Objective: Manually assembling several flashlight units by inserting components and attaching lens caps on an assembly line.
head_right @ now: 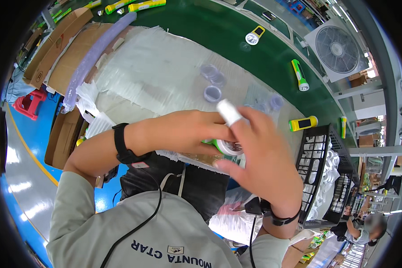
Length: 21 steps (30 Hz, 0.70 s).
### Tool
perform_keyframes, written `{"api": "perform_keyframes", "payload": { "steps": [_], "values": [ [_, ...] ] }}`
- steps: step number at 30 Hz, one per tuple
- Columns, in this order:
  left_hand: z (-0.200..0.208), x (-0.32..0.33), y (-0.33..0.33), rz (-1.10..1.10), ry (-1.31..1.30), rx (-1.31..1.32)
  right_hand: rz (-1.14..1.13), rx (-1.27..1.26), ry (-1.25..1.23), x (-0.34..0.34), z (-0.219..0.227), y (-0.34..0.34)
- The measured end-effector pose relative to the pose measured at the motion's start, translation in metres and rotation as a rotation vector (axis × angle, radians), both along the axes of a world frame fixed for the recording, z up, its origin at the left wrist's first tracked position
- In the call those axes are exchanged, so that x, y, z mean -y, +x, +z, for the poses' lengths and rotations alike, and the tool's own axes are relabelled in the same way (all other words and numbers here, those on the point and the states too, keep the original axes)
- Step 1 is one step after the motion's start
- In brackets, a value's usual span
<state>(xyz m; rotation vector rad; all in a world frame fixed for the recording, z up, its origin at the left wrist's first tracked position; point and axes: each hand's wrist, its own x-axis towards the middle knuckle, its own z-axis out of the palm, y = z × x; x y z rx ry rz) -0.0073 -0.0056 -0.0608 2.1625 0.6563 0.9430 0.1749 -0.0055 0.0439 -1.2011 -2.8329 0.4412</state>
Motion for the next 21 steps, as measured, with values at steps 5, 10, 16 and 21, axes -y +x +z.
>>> {"api": "perform_keyframes", "payload": {
  "steps": [5, 10, 16, 21],
  "values": [
    [0.007, 0.001, 0.002, 0.007, 0.011, -0.065, -0.038, -0.033, -0.087, 0.001, 0.004, -0.004],
    [0.0, 0.001, 0.0, -0.004, -0.015, 0.005, -0.02, -0.091, -0.149, 0.001, -0.009, 0.006],
    [-0.002, -0.001, 0.0, -0.022, 0.107, 0.024, 0.21, -0.219, -0.068, 0.004, -0.007, 0.002],
    [0.002, 0.006, 0.005, -0.028, -0.002, -0.008, -0.02, -0.02, -0.037, 0.018, 0.0, -0.004]
  ]
}}
